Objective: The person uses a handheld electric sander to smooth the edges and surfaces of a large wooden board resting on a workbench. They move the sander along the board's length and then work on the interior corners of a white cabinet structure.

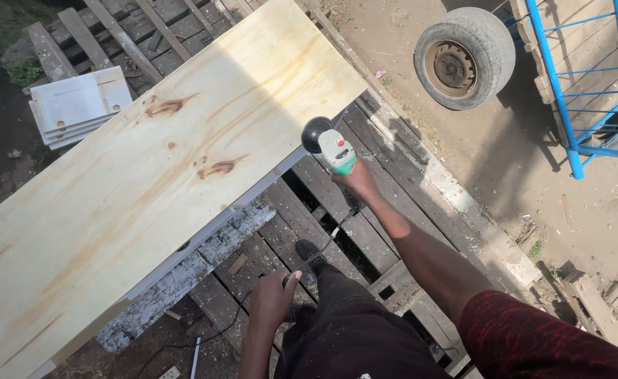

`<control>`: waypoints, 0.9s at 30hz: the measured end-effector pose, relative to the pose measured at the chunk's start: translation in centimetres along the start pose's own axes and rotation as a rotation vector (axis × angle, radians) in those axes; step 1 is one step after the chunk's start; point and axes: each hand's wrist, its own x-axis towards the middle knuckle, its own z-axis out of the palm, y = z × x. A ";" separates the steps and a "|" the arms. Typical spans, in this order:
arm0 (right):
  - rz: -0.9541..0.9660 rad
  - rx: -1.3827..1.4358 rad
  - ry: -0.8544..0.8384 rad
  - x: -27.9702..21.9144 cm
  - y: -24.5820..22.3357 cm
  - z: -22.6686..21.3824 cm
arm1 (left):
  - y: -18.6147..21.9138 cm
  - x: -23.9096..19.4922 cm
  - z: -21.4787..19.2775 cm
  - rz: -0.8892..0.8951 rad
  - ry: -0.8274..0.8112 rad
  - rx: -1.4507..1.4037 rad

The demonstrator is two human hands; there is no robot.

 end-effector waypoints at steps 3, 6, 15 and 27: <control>-0.045 0.245 0.004 2.3 0.1 -3.1 | 1.7 0.8 -0.4 0.056 -0.017 -0.004; -0.001 0.360 0.060 5.7 2.2 -4.9 | 2.4 1.7 -1.4 0.054 -0.043 0.013; 0.038 0.809 0.252 9.5 4.0 -10.5 | 3.1 2.5 -1.0 0.054 0.038 0.009; 0.542 1.689 0.017 4.3 1.4 -7.5 | -5.7 -3.8 -0.3 -0.155 0.197 -0.081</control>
